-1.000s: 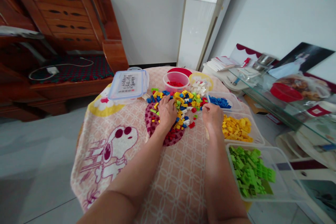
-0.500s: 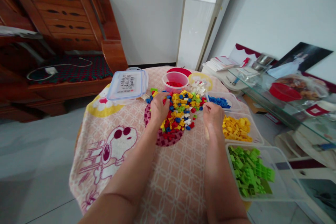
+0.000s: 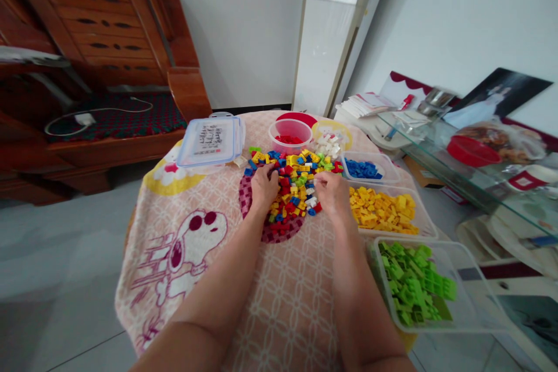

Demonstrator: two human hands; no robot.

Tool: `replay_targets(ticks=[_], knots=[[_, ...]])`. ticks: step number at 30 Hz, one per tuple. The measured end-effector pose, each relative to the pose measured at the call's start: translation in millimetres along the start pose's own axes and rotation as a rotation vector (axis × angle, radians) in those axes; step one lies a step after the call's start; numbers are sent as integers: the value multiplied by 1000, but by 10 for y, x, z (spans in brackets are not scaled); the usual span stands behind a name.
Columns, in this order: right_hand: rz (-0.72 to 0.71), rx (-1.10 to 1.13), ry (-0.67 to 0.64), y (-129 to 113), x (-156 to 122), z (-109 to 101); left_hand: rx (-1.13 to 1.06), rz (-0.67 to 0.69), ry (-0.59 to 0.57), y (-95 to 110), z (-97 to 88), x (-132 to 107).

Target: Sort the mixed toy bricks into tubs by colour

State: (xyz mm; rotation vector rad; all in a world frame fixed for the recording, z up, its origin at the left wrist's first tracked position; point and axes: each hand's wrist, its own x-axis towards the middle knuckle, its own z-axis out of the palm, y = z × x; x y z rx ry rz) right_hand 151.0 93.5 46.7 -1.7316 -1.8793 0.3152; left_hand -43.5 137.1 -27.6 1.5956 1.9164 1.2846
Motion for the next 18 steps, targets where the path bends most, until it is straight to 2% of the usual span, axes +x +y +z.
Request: replay_targets(ticks=[6, 12, 18], knots=[[-43, -55, -117, 41, -25, 91, -36, 53, 31, 58, 100, -73], [-122, -128, -253, 37, -60, 71, -37, 66, 10, 27, 63, -12], [-160, -184, -245, 40, -72, 141, -27, 52, -56, 18, -28, 46]])
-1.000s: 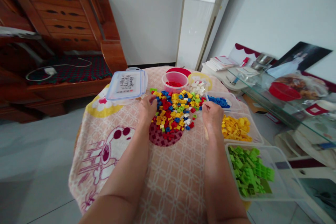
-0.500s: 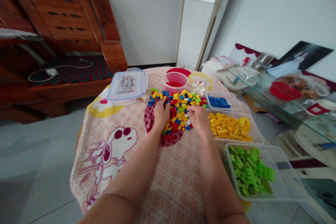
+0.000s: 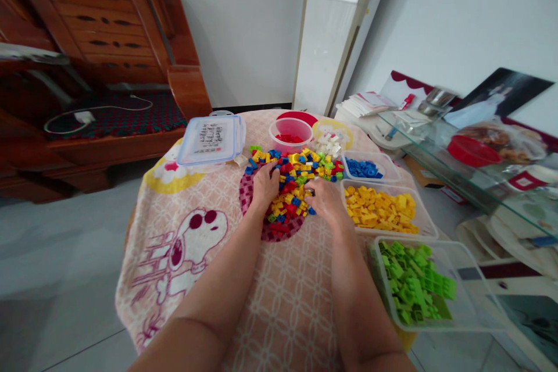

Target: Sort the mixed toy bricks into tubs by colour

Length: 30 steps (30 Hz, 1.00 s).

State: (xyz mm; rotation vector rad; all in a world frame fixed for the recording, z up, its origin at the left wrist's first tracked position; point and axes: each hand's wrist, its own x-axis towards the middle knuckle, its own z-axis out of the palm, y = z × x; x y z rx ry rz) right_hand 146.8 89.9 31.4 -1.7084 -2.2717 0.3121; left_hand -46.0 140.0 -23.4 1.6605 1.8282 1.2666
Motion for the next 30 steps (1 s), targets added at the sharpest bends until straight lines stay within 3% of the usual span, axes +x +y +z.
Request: replay_targets(ticks=[16, 22, 30], knots=[[231, 90, 196, 99, 19, -197, 3, -34, -33, 26, -56, 5], [287, 146, 347, 195, -5, -326, -5, -30, -32, 2, -35, 5], [417, -4, 480, 378, -210, -555, 4, -24, -33, 6, -38, 2]])
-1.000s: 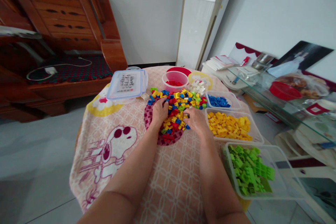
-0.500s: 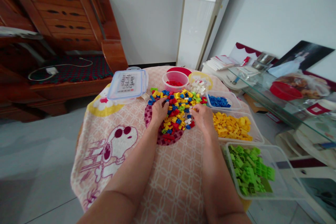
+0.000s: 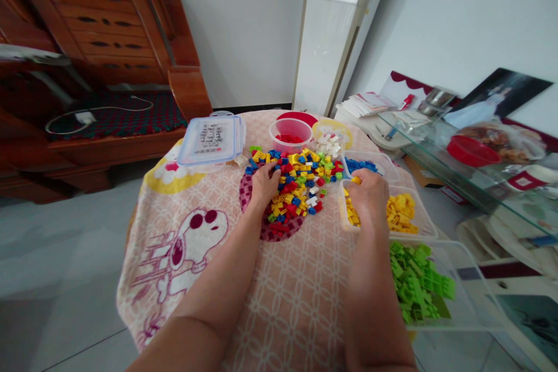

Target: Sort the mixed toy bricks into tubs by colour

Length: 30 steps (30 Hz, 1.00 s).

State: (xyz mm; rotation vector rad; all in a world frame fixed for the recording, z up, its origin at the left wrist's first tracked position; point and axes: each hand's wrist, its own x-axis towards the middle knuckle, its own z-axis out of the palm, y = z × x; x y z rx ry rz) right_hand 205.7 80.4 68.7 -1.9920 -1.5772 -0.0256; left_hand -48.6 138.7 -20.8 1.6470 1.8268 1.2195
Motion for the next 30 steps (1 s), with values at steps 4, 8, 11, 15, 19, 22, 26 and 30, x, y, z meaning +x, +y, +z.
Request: replay_targets(ticks=[4, 8, 11, 15, 19, 22, 26, 30], knots=[[-16, 39, 24, 72, 19, 1, -2, -2, 5, 11, -10, -5], [-85, 118, -48, -38, 42, 110, -3, 2, 11, 10, -15, -2], [-138, 115, -136, -218, -7, 245, 0, -1, 6, 19, -19, 1], [-200, -1, -281, -408, -142, 444, 1, -8, 7, 42, -23, -3], [-243, -101, -355, -430, -222, 578, -8, -20, 6, 46, -22, -9], [-238, -132, -305, -395, -208, 607, -13, -13, 3, 31, -17, -6], [-167, -17, -175, -355, -150, 578, -11, 1, 7, 16, -9, 2], [-115, 130, -224, -310, -102, 530, -12, -2, 21, 27, -8, -3]])
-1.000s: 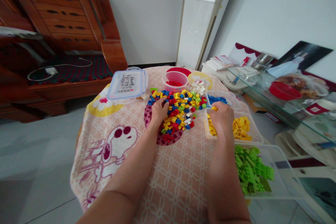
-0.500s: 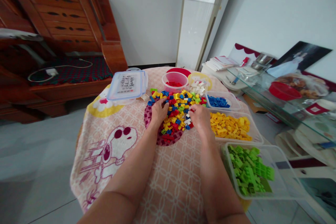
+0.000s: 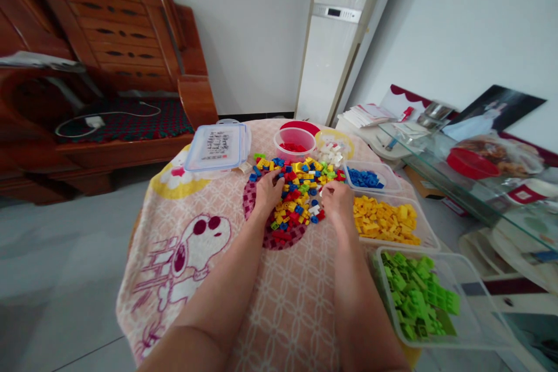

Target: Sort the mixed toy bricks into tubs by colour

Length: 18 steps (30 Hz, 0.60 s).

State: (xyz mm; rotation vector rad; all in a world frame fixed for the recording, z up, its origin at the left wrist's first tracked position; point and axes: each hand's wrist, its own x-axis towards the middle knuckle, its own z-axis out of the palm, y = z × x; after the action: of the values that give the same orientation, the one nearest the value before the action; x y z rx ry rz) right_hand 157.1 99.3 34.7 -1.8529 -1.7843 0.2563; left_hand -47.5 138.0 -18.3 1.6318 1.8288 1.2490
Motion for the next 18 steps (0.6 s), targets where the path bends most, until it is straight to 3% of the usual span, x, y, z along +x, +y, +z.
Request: replay_targets(ticks=[3, 7, 9, 18], knots=[[11, 106, -41, 25, 37, -15, -1, -2, 1, 8, -5, -10], [11, 350, 294, 20, 125, 11, -9, 9, -6, 6, -7, -18], [-32, 437, 370, 21, 163, 25, -7, 2, -13, 6, -6, -19], [52, 368, 338, 119, 190, -103, 14, 1, -9, -7, 6, -9]])
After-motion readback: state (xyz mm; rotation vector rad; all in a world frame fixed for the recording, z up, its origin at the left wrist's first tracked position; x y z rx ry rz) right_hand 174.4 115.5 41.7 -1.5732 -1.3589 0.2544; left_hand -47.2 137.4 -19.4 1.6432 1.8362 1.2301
